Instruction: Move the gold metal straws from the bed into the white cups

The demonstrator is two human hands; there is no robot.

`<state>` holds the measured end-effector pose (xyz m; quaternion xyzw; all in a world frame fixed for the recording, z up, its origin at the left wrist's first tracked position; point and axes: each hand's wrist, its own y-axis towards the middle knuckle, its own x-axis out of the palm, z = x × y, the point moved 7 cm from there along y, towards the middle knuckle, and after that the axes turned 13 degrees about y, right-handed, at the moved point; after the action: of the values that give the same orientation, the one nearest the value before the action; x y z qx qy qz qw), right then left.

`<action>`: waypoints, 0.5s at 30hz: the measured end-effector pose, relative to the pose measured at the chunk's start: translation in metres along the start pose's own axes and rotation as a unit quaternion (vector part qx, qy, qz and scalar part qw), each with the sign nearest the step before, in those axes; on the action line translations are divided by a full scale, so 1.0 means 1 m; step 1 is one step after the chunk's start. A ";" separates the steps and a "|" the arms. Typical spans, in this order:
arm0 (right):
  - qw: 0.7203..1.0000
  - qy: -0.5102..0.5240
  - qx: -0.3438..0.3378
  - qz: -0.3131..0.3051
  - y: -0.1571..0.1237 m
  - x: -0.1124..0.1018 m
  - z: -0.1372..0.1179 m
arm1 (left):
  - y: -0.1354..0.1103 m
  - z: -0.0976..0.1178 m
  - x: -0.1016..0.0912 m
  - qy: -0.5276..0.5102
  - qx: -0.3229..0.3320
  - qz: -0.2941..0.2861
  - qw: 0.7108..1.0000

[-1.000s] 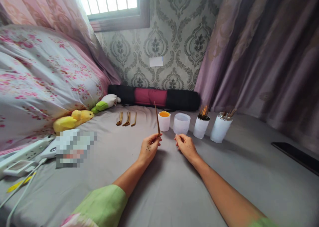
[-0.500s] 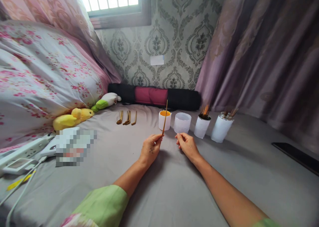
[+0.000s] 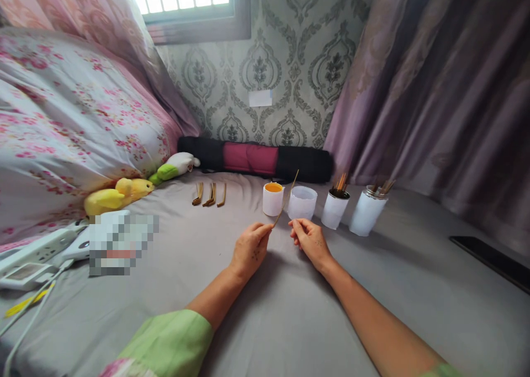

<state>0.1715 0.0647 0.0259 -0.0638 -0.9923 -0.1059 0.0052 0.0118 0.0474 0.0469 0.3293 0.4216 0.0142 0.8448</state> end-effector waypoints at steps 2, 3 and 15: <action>1.000 0.005 0.006 -0.004 0.000 0.001 0.000 | 0.000 0.002 -0.001 0.022 0.013 -0.003 1.000; 1.000 0.007 0.009 -0.008 -0.001 0.001 0.000 | 0.000 0.003 -0.001 0.034 0.020 -0.005 0.999; 0.996 0.080 0.028 -0.027 -0.005 0.007 -0.004 | -0.002 0.013 -0.001 0.161 0.083 -0.019 0.983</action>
<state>0.1635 0.0597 0.0289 -0.0284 -0.9926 -0.0826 0.0838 0.0204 0.0383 0.0520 0.3835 0.5582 0.0159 0.7356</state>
